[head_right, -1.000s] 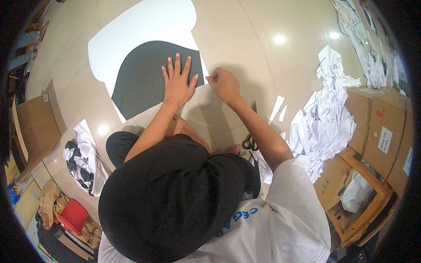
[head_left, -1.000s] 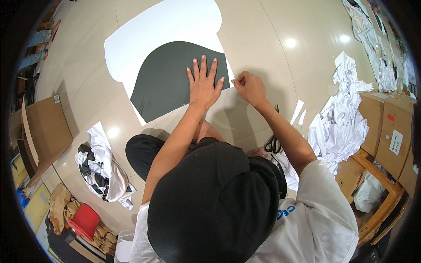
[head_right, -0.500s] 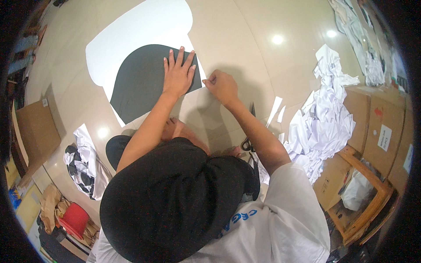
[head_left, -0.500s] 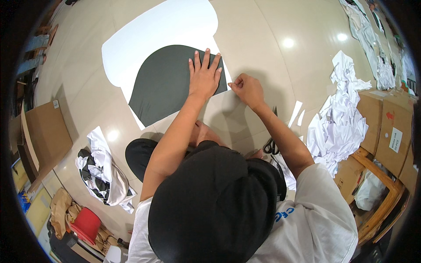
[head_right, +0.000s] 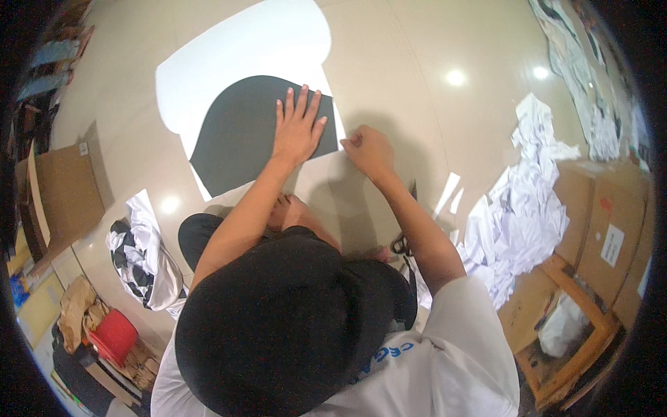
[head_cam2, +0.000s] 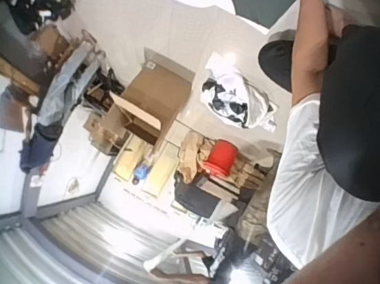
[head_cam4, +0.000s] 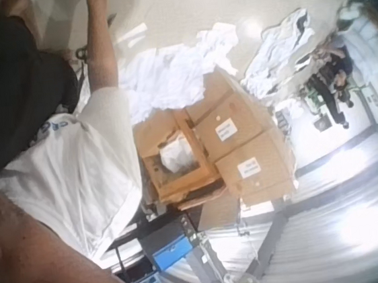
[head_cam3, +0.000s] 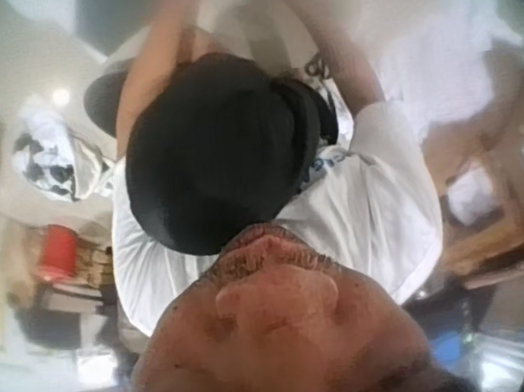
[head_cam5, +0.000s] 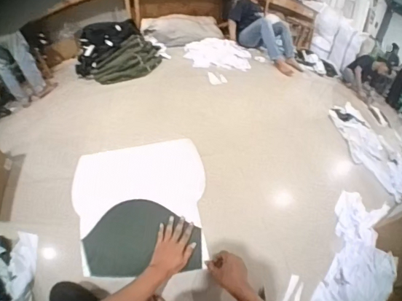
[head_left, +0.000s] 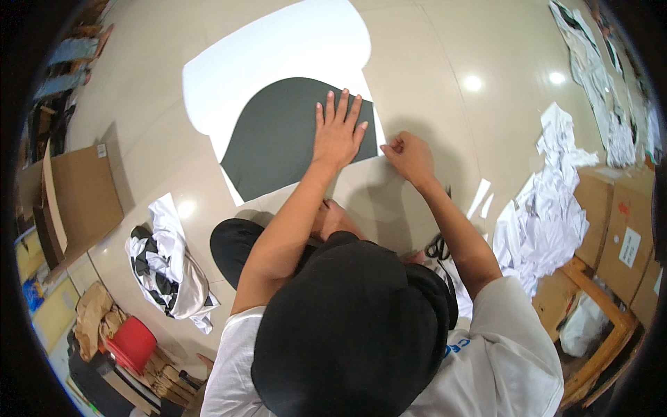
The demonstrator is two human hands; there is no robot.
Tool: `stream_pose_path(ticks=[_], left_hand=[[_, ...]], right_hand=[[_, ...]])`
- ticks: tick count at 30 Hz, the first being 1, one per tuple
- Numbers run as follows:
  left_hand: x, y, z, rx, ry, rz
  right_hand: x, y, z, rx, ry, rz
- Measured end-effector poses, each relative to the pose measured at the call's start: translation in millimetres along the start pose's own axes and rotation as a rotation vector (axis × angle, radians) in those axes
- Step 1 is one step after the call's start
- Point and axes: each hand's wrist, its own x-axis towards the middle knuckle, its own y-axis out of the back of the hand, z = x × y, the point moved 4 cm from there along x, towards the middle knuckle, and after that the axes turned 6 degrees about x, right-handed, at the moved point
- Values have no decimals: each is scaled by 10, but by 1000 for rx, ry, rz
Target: The person sits on the floor and uses scissors to cut a dark fabric piece along the edge of a white paper pattern. They align the pattern, cut along the outline, and remove the excess fabric.
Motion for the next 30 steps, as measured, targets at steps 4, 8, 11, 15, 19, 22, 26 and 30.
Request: stream_pose_path(ticks=[4, 8, 11, 15, 19, 22, 26, 30], left_hand=[[-91, 81, -238, 37, 97, 28], [-117, 154, -559, 36, 198, 46], [-197, 198, -878, 51, 280, 73], [-404, 275, -1294, 48, 408, 87], [-635, 348, -1574, 43, 492, 83], [-807, 378, -1747, 57, 548, 94], [-928, 406, -1805, 20, 560, 113], [-880, 451, -1847, 43, 574, 179]], right_hand=[[-43, -72, -279, 3, 19, 4], [64, -307, -613, -43, 446, 174], [179, -522, -899, -129, 612, 166], [327, -760, -1041, -201, 583, 59], [386, -897, -917, -226, 602, 78], [386, -936, -908, -269, 599, 65], [403, -943, -913, -266, 601, 72], [422, -920, -972, -285, 593, 78]])
